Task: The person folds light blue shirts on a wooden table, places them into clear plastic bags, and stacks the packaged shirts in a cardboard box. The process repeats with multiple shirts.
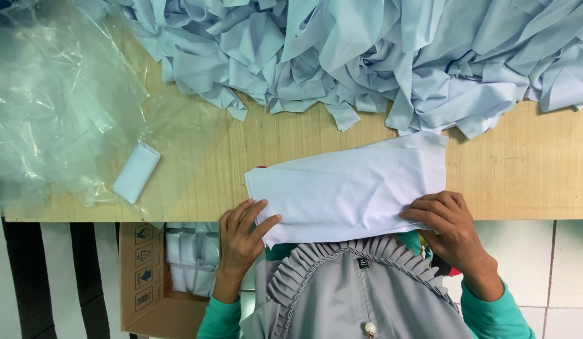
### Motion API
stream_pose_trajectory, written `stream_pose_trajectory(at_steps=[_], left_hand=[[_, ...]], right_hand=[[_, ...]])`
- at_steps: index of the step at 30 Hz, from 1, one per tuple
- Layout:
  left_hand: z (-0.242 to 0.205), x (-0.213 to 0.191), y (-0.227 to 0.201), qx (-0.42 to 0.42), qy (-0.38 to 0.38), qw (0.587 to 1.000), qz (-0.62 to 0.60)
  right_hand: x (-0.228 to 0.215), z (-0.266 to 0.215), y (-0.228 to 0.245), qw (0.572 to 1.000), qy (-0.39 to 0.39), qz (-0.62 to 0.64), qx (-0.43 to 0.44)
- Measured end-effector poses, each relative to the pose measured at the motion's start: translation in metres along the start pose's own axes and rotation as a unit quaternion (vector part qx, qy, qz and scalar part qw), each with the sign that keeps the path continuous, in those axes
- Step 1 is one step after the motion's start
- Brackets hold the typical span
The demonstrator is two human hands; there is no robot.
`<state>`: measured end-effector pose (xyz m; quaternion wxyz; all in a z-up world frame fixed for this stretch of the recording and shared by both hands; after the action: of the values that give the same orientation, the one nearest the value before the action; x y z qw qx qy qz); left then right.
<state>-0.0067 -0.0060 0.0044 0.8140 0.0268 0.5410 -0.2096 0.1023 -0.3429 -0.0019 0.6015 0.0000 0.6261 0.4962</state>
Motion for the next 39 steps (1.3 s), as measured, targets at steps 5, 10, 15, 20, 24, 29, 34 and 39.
stream_pose_trajectory(at_steps=[5,10,15,20,24,29,34,39], left_hand=[[-0.007,-0.003,0.000,0.000,-0.032,0.999,-0.030],[-0.015,-0.005,0.003,-0.012,-0.057,0.995,-0.077],[-0.017,-0.007,0.003,-0.024,-0.065,0.993,-0.100],[-0.019,-0.009,0.012,-0.068,-0.071,0.984,-0.148],[-0.008,-0.015,0.014,-0.102,-0.074,0.979,-0.163],[-0.008,-0.014,0.013,-0.122,-0.071,0.981,-0.130],[-0.008,-0.016,0.016,-0.142,-0.074,0.983,-0.090],[-0.008,-0.018,0.017,-0.158,-0.080,0.981,-0.074]], right_hand=[[0.000,0.005,-0.007,0.999,0.020,0.026,0.042],[0.000,0.009,-0.015,0.996,0.025,0.045,0.079],[-0.001,0.010,-0.023,0.990,-0.002,0.080,0.119],[-0.004,0.007,-0.029,0.983,-0.016,0.071,0.170],[-0.005,-0.004,-0.047,0.968,-0.036,0.041,0.245],[-0.006,0.001,-0.046,0.971,-0.052,0.023,0.231],[-0.005,0.003,-0.044,0.977,-0.060,-0.019,0.206],[-0.005,0.002,-0.040,0.975,-0.075,-0.085,0.191]])
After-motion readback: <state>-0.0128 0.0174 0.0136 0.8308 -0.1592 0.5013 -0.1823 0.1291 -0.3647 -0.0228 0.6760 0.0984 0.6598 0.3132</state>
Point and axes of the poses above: each hand's wrist, its own z-axis towards the middle knuckle, its own x-axis out of the palm, y = z × x, the point moved 9 cm from there along z, towards the middle knuckle, and after that the axes turned 4 degrees about x, right-handed, at the moved point
